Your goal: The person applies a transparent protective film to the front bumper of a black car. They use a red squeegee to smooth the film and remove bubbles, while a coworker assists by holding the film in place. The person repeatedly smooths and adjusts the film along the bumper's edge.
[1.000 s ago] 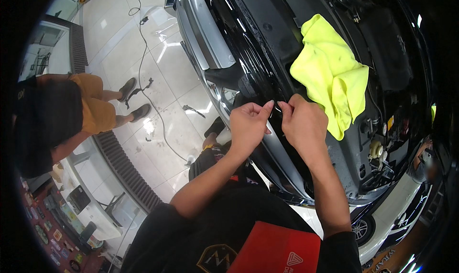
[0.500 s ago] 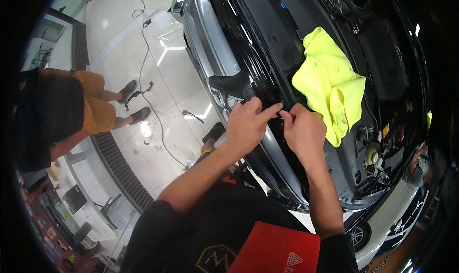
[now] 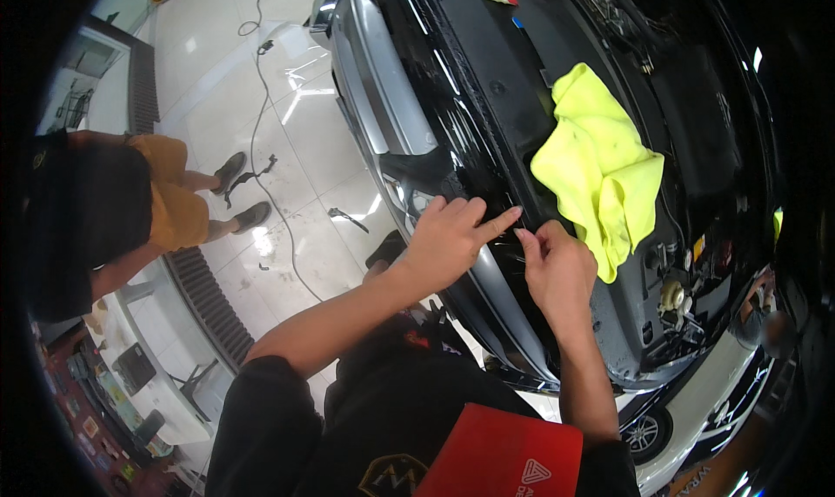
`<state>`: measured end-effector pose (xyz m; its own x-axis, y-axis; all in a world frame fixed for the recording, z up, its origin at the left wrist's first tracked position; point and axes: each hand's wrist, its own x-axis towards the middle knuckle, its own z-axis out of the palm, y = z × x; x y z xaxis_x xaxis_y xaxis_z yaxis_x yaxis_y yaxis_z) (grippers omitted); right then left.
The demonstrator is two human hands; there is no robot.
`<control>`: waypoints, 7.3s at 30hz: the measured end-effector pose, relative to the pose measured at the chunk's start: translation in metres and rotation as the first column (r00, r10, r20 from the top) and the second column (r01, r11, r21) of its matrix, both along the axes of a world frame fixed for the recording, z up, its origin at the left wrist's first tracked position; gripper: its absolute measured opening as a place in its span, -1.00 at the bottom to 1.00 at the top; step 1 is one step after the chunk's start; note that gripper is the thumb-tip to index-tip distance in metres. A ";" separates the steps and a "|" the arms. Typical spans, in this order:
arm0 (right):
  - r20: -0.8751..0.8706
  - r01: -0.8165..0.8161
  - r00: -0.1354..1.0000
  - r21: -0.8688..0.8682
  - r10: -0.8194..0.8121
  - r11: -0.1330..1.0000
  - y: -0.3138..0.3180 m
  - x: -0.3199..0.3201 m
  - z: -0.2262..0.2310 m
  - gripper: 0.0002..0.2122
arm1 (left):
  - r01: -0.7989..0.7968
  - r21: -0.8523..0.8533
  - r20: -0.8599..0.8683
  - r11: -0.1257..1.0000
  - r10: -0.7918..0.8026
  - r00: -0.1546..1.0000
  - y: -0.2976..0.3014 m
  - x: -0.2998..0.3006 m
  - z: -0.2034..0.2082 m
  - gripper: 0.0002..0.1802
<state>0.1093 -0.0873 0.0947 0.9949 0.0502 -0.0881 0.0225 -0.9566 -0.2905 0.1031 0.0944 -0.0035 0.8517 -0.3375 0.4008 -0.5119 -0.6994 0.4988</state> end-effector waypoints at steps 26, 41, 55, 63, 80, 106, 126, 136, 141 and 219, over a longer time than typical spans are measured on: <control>0.209 -0.764 0.421 -0.443 0.882 0.470 0.090 0.179 0.054 -0.65 | 0.006 -0.046 0.002 0.999 -0.006 1.000 0.002 0.002 0.003 -0.30; 0.046 -0.792 0.387 -0.495 0.921 0.358 0.112 0.183 0.043 -0.72 | -0.019 -0.047 0.013 0.999 0.020 1.000 0.002 -0.002 0.000 -0.31; 0.027 -0.800 0.418 -0.462 0.908 0.382 0.085 0.136 0.053 -0.79 | -0.035 -0.015 -0.007 0.999 0.035 0.999 0.000 -0.005 0.001 -0.31; -0.010 -0.788 0.496 -0.426 0.868 0.446 0.035 0.078 0.028 -0.70 | -0.019 -0.032 -0.018 0.999 0.018 1.000 0.000 -0.008 -0.009 -0.31; 0.154 -0.385 0.900 -0.155 0.408 0.910 0.161 0.076 0.012 -0.79 | -0.077 -0.388 -0.075 0.918 0.052 0.996 -0.013 0.001 0.002 -0.60; 0.732 -0.793 0.608 0.580 0.308 0.189 0.036 -0.100 0.161 -0.74 | -0.066 0.076 0.091 0.995 0.059 0.994 -0.010 -0.003 0.004 -0.41; 0.680 -0.707 0.703 0.699 0.209 0.107 0.024 -0.156 0.156 -0.72 | -0.081 0.102 0.126 0.991 0.067 0.990 -0.010 -0.007 0.002 -0.33; 0.377 -0.494 0.864 0.762 0.335 0.418 0.036 -0.131 0.179 -0.77 | 0.044 -0.086 0.090 0.995 -0.036 0.995 0.004 -0.004 0.016 -0.45; 0.317 -0.158 0.948 0.454 0.007 0.877 0.003 -0.117 0.081 -0.73 | 0.104 -0.229 -0.119 0.968 -0.134 0.984 0.021 -0.035 0.022 -0.45; -0.032 0.159 0.987 0.376 -0.158 0.913 -0.296 -0.324 0.051 -0.91 | -0.466 -0.606 -0.743 0.645 -0.668 0.041 -0.235 -0.249 0.009 -0.36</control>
